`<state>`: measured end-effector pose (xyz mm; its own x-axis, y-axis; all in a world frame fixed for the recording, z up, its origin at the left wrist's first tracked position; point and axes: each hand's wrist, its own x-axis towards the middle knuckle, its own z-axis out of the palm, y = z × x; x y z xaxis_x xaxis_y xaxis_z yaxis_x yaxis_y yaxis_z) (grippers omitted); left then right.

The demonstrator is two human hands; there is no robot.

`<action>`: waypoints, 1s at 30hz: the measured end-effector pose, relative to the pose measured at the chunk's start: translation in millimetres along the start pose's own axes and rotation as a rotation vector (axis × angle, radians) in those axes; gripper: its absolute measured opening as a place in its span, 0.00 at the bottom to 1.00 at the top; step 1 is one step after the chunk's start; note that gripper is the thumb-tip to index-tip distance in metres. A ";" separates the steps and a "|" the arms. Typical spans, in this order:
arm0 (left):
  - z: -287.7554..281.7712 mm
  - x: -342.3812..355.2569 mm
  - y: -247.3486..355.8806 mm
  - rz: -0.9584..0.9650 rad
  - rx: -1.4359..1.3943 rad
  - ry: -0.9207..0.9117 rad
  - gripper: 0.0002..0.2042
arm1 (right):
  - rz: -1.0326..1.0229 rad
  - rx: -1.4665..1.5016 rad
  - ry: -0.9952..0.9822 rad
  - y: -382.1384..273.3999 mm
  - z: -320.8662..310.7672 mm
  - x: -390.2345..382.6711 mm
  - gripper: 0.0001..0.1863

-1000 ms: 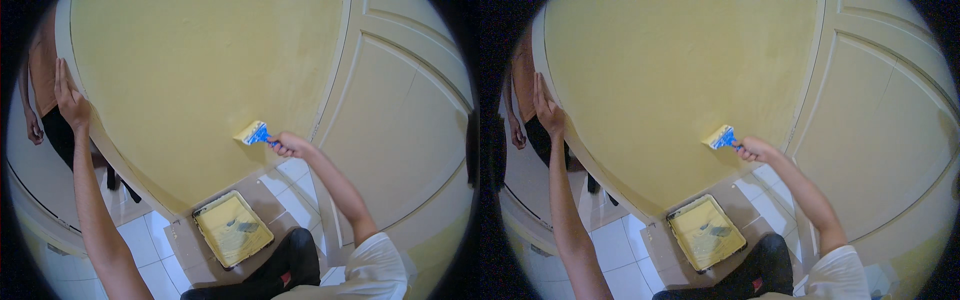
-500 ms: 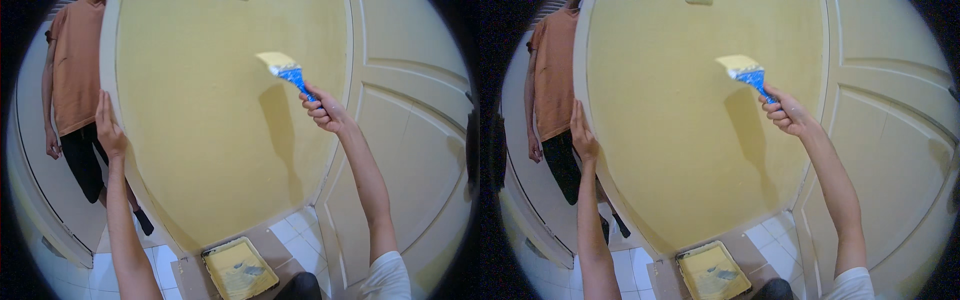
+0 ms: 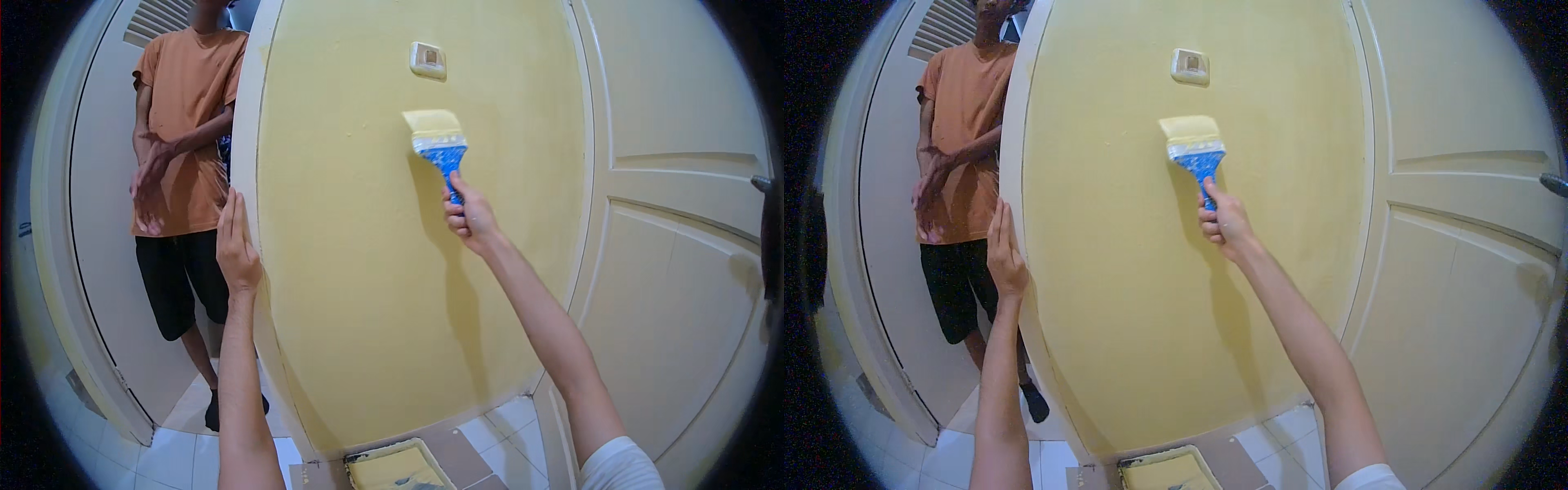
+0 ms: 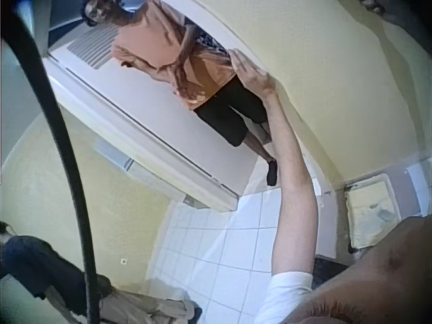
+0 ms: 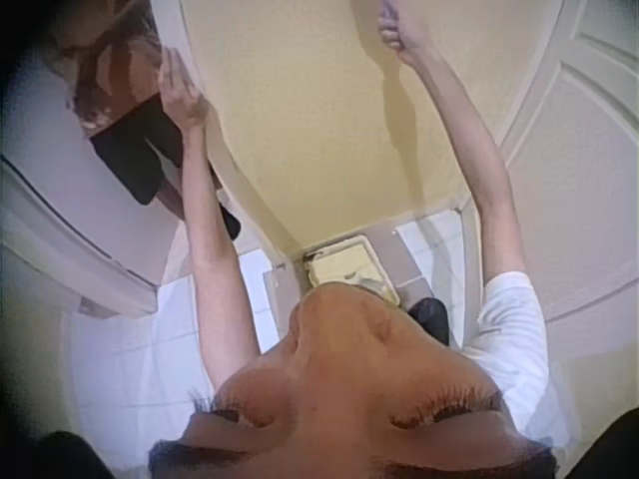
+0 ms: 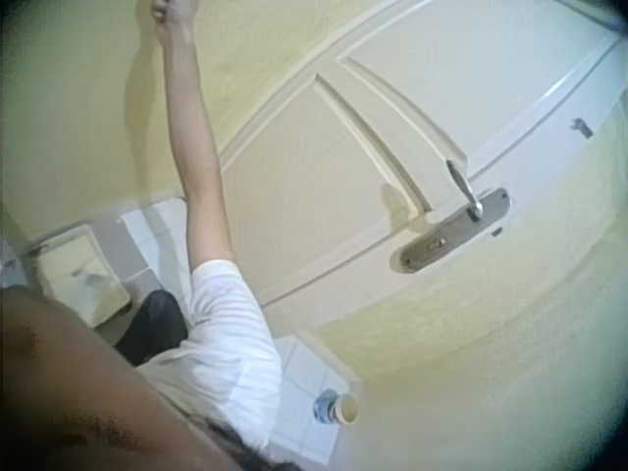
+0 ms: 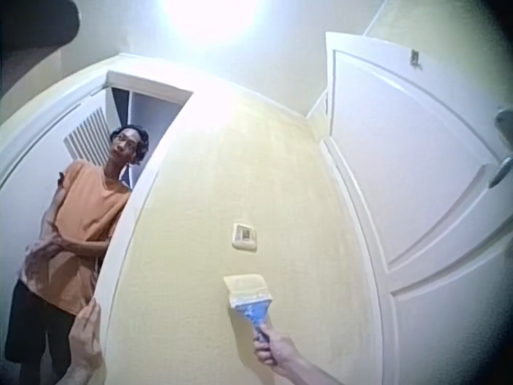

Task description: The person paints a wall using a brush, dipping the brush into a paint tray on the floor between strokes.

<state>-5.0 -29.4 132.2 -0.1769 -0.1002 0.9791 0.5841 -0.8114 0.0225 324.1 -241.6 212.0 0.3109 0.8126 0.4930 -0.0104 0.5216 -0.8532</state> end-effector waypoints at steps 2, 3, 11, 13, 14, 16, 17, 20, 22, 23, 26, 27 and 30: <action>-2.9 1.2 -0.5 0.020 0.026 -0.010 0.27 | 0.050 0.040 -0.034 20.6 5.2 3.8 0.20; 0.7 -0.4 -0.4 0.026 0.020 -0.006 0.28 | 0.102 0.064 -0.013 33.7 7.4 1.4 0.20; 4.9 -3.4 -3.2 0.062 0.007 -0.015 0.28 | 0.307 0.176 0.033 161.5 -7.8 -75.1 0.22; -2.9 4.5 -1.5 0.076 0.031 -0.002 0.28 | 0.350 0.149 0.056 190.2 -13.5 -102.4 0.23; 2.3 -1.1 1.3 0.059 0.027 -0.003 0.28 | 0.399 0.152 0.070 205.2 -20.9 -120.5 0.23; -1.1 1.8 1.2 0.068 0.026 -0.006 0.28 | 0.471 0.164 0.083 231.8 -22.9 -160.4 0.21; 7.7 -4.1 1.5 0.055 0.011 -0.001 0.27 | 0.493 0.142 0.115 242.6 -30.1 -183.4 0.20; -2.2 1.4 -4.3 0.068 0.036 -0.007 0.27 | 0.573 0.098 0.171 282.1 -20.5 -248.0 0.18; 2.5 1.1 -0.1 0.064 0.035 0.003 0.27 | 0.654 0.112 0.163 314.3 -42.2 -291.4 0.17; 3.4 0.3 1.4 0.061 0.030 0.004 0.27 | 0.698 0.125 0.135 324.6 -50.4 -304.5 0.17; 11.9 -10.5 3.8 0.041 0.003 0.008 0.27 | 0.726 0.032 0.164 333.7 -63.8 -328.7 0.16; 3.2 -1.8 3.9 0.056 0.016 0.003 0.27 | 0.725 0.046 0.154 333.8 -57.9 -324.1 0.16; 7.5 -6.3 -1.8 0.056 0.010 0.000 0.27 | 0.843 0.032 0.231 331.8 -70.1 -290.2 0.16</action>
<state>1.0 -23.0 127.5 -0.1437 -0.1448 0.9790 0.6010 -0.7987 -0.0299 297.0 -322.7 -226.1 0.3726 0.8593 -0.3504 -0.3490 -0.2201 -0.9109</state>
